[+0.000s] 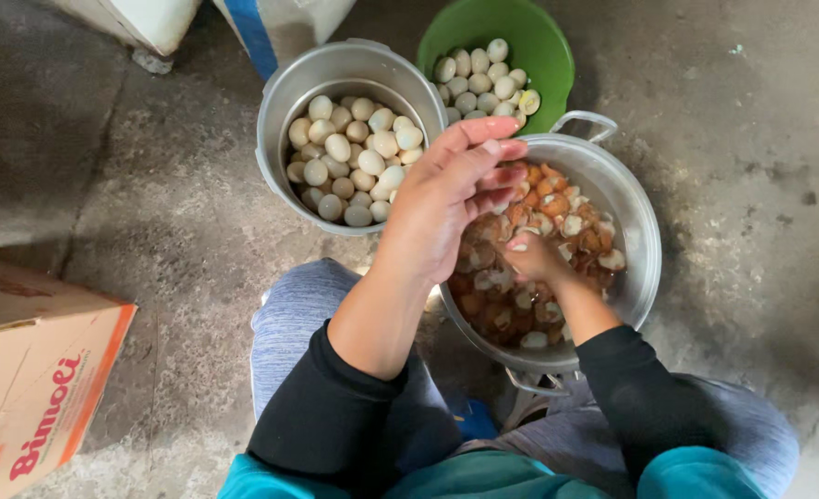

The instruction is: The person peels boiled eggs by hand, removing the shells and placing the peeled eggs into a metal bucket. The shells are discarded into a pot of water.

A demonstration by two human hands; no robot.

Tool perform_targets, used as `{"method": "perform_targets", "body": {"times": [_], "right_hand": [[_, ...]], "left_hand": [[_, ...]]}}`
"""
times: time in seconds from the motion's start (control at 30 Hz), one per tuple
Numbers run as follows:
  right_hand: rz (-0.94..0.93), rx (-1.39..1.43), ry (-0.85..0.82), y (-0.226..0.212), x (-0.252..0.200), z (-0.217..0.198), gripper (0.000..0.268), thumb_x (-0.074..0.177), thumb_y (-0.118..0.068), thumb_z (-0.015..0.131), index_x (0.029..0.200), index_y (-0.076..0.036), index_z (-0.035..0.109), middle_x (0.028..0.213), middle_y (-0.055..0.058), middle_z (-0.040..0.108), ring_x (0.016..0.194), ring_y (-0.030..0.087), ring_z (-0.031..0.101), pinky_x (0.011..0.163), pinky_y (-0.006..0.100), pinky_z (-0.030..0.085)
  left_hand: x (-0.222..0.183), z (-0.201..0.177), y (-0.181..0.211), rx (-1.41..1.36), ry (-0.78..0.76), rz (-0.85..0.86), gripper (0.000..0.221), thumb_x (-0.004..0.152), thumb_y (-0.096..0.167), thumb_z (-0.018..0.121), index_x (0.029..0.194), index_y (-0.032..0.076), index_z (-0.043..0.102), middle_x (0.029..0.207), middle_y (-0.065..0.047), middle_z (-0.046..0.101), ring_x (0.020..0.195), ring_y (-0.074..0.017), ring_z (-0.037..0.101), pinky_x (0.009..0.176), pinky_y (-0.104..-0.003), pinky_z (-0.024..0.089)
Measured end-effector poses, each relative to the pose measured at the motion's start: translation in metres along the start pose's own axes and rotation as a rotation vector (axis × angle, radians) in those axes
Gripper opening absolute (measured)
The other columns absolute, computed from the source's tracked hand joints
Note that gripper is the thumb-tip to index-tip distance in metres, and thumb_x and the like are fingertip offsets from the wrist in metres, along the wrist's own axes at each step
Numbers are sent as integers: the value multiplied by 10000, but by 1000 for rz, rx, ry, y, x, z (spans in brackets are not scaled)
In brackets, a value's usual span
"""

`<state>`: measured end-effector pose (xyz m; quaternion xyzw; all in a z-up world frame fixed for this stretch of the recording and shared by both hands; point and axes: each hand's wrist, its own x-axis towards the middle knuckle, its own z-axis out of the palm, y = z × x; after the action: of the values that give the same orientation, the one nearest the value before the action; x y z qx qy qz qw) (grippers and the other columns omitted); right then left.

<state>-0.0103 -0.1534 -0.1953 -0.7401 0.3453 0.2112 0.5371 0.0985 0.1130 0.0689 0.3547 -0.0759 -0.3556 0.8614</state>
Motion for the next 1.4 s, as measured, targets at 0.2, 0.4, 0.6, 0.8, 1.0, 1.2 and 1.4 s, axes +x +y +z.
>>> {"method": "perform_targets", "body": {"times": [0.2, 0.4, 0.6, 0.8, 1.0, 1.2, 1.4], "right_hand": [[-311, -259, 199, -84, -13, 17, 304, 901, -194, 679, 1176, -68, 658, 1011, 158, 738, 833, 274, 723, 680, 343, 564], [-693, -311, 195, -92, -32, 36, 220, 887, -178, 640, 1071, -72, 703, 966, 105, 752, 890, 249, 734, 792, 367, 573], [-480, -843, -105, 17, -43, 93, 267, 858, -184, 648, 1107, -101, 699, 1083, 125, 739, 1035, 303, 697, 866, 430, 540], [-404, -667, -23, 49, -39, 81, 303, 854, -220, 660, 1127, -96, 700, 1103, 128, 741, 1054, 297, 701, 890, 424, 538], [-288, -468, 162, 47, -48, 31, 341, 849, -257, 672, 1146, -91, 700, 1122, 131, 742, 1072, 290, 704, 913, 418, 536], [-370, -724, -41, 79, -74, 49, 383, 844, -293, 684, 1166, -85, 701, 1142, 134, 744, 1091, 284, 707, 937, 412, 535], [-230, -503, 99, 87, -76, 44, 426, 840, -329, 697, 1185, -80, 701, 1161, 137, 746, 1109, 278, 711, 960, 405, 533]], "left_hand": [[-4, 6, 0, 52, 19, -24, 318, 1001, 201, 614, 1291, 70, 622, 1182, -64, 695, 984, -149, 641, 925, -319, 535], [3, -4, 1, 34, 52, -1, 326, 983, 182, 622, 1288, 68, 623, 1153, -65, 690, 973, -160, 661, 871, -318, 531], [18, -12, -26, -57, 92, 106, 254, 999, 130, 615, 1240, 48, 624, 1089, -76, 684, 923, -174, 655, 852, -311, 534], [21, 23, -112, 16, -75, -201, 251, 971, 119, 640, 1207, 31, 626, 960, -50, 639, 810, -124, 605, 713, -255, 492], [19, 37, -155, 127, -131, -238, 258, 943, 102, 639, 1180, 2, 641, 922, -57, 651, 796, -118, 603, 699, -240, 501], [21, 42, -169, 124, -154, -252, 273, 921, 112, 645, 1174, 11, 636, 945, -39, 656, 816, -106, 610, 724, -227, 506], [19, 49, -175, 180, -157, -273, 277, 915, 112, 647, 1178, 22, 640, 932, -55, 656, 804, -115, 620, 700, -240, 507]]}}
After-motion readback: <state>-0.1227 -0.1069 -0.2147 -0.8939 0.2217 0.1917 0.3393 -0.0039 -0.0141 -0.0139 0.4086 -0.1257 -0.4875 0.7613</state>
